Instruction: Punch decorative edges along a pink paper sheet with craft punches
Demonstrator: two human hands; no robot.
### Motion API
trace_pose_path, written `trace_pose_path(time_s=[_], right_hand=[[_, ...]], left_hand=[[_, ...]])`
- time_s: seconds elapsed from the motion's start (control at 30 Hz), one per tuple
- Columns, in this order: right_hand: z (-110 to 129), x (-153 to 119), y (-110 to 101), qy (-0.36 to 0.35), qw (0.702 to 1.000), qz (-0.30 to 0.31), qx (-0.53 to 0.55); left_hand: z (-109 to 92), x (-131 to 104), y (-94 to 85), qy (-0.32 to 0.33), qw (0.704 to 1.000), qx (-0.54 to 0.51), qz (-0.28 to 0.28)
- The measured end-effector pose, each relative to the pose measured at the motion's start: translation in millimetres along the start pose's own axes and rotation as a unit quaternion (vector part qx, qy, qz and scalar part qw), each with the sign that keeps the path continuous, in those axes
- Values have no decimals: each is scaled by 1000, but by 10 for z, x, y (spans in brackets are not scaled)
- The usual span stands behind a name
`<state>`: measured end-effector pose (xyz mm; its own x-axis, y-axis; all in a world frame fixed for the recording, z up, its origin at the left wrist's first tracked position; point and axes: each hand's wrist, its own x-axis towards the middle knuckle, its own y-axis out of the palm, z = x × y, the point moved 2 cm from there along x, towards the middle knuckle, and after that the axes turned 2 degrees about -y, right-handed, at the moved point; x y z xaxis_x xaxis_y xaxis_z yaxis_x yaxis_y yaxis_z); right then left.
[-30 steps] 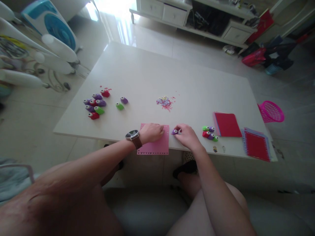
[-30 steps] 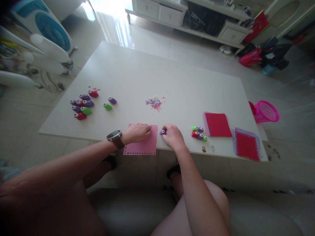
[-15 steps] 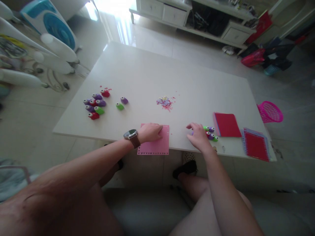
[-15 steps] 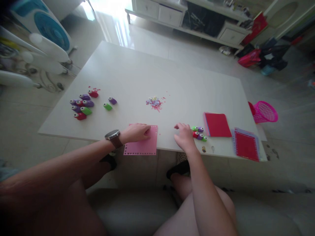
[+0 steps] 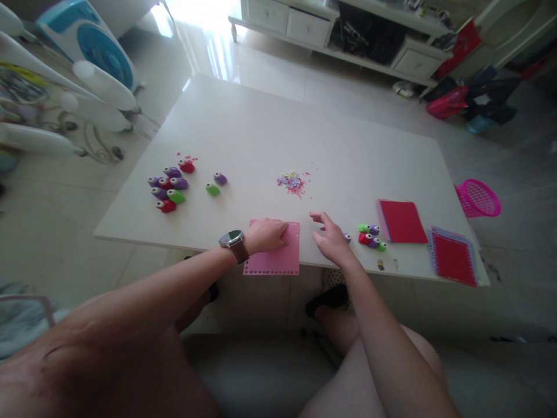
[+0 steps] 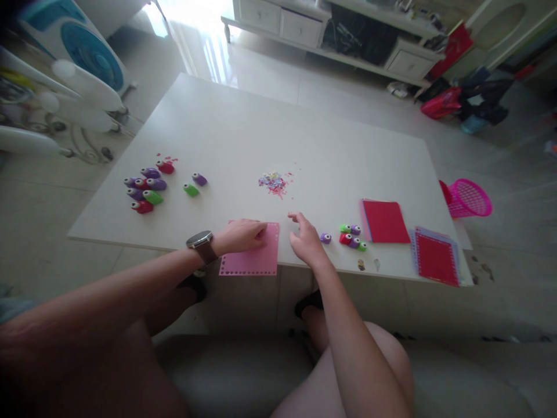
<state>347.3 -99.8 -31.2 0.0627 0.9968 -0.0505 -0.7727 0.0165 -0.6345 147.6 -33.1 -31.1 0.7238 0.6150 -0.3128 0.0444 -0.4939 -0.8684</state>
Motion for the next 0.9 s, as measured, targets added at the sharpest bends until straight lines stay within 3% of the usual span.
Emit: trace_pose_path(time_s=[0.1,0.27,0.47,0.7,0.9], right_hand=[[-22,10,-4,19,1000,-21,-12],[17,0,-15,64,996,-3,-66],[-119,-6,-192,148,976,1,-162],[-339,-32,-393,175,961,-15,-215],[-212,10,-275,151,969,5,-195]], left_hand=[[2,7,1,-1,1000,-2,-3],[10,15,11,1,1000,-1,-7],[32,25,40,3,1000,7,-11],[50,28,49,3,1000,1,-4],[19,9,17,-1,1000,-3,-8]])
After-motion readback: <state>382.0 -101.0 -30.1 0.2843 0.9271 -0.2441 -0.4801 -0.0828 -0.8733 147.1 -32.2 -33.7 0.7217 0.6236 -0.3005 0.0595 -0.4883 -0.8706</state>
